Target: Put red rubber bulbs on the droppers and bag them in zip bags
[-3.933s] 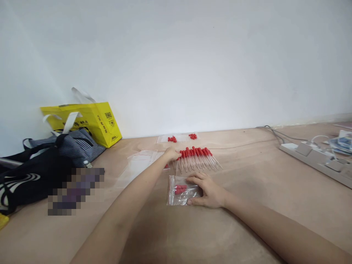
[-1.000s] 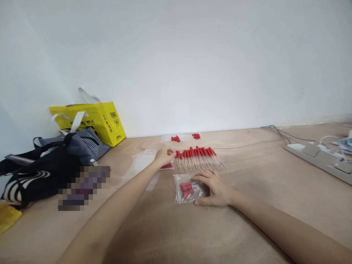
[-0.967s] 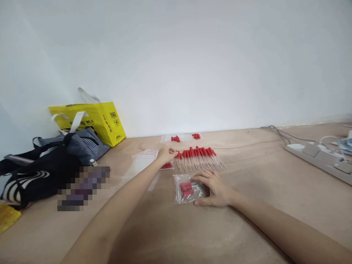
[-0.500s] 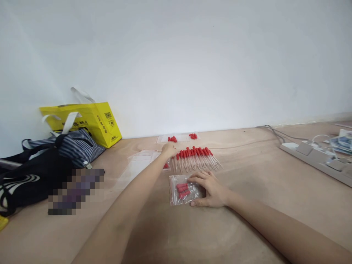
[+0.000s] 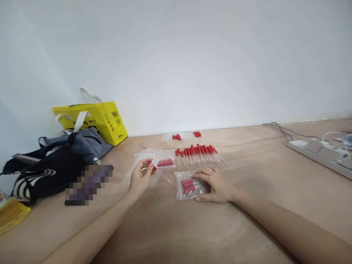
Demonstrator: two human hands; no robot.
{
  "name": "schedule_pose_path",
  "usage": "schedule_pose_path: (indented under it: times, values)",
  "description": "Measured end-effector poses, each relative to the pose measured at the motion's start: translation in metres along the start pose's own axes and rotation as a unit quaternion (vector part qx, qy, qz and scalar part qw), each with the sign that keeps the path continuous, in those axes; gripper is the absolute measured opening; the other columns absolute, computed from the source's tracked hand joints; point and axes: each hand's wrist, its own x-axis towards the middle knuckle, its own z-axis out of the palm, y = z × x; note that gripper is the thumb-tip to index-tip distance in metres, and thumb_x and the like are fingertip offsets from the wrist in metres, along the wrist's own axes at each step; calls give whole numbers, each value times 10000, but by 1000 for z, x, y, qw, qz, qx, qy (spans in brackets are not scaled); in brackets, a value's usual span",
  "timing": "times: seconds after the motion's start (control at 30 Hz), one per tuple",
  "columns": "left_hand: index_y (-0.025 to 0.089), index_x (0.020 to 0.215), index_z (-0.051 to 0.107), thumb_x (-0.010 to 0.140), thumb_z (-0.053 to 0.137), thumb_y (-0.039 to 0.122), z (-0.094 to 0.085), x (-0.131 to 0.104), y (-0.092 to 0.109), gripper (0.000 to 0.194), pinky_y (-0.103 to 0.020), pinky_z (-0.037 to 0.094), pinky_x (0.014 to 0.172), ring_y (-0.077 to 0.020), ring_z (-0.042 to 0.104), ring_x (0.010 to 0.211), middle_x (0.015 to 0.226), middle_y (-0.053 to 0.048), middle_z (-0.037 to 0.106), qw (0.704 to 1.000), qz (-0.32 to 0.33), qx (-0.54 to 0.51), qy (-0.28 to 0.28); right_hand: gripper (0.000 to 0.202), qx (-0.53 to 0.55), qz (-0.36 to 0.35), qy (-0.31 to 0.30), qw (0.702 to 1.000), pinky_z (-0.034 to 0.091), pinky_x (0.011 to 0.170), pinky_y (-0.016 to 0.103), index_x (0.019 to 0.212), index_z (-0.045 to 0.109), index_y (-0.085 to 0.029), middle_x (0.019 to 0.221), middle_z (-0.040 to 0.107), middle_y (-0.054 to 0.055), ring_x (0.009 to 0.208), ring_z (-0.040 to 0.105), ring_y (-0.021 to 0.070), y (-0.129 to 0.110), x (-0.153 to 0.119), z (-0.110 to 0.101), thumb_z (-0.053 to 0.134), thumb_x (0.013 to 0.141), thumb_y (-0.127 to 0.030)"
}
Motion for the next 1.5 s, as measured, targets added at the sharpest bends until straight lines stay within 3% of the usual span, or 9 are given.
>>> schedule_pose_path:
  times: [0.2,0.37,0.57,0.77,0.87,0.97,1.13,1.37,1.5]
  values:
    - [156,877,513,627,622,442,17,-7,-3,395,-276,516,691,-96,588,618,734,26,543,997,-18,-60,45,680,-3,0,-2,1000,307,863,412,1163,476,-230,1175,497,82,1034,454,259,0,0,0,567,619,-626]
    - [146,793,499,577,685,355,26,-23,-7,352,-292,500,762,-113,608,700,746,17,562,987,-103,-124,19,687,0,0,-4,1000,300,876,416,1180,465,-234,1179,494,75,1043,448,254,1,0,0,571,622,-620]
    - [147,803,522,590,665,258,29,-34,-1,280,-330,466,792,-166,603,771,749,-14,613,982,-122,24,-140,731,8,-4,15,1000,291,918,415,1200,447,-206,1217,452,98,1094,414,255,4,0,5,586,610,-614]
    - [177,930,496,759,485,233,31,-26,2,180,-340,420,845,-178,575,902,930,-44,633,935,12,103,-338,736,6,-12,16,1000,296,922,427,1217,431,-212,1218,454,95,1099,412,256,4,0,5,584,617,-610]
    - [183,982,497,811,408,239,30,-16,1,201,-316,415,839,-171,553,928,975,-47,616,902,78,148,-398,739,8,-12,16,1000,302,918,423,1223,424,-213,1217,457,96,1097,415,254,3,0,4,581,620,-610]
    - [176,968,548,812,413,256,31,-9,0,221,-294,421,810,-171,553,902,960,-47,610,892,107,182,-401,763,2,-7,24,1000,297,920,429,1233,415,-208,1221,452,103,1102,409,259,2,0,2,590,609,-611]
    - [173,957,628,779,475,293,35,-9,-4,264,-282,425,780,-182,576,857,949,-50,647,907,96,193,-361,810,-8,9,36,999,291,921,450,1238,412,-196,1220,447,119,1109,399,279,8,-2,0,614,575,-615]
    - [167,907,668,751,504,330,42,-13,-7,279,-200,377,503,-115,511,519,625,17,639,930,69,207,-295,816,41,26,43,998,330,920,428,1241,399,-179,1219,433,125,1108,405,267,14,-2,2,644,571,-575]
    - [164,955,647,775,463,322,40,-16,-6,301,-200,381,498,-113,500,509,575,29,602,934,96,203,-278,845,48,30,40,998,328,924,418,1257,380,-179,1223,420,127,1115,397,265,11,-2,3,651,560,-574]
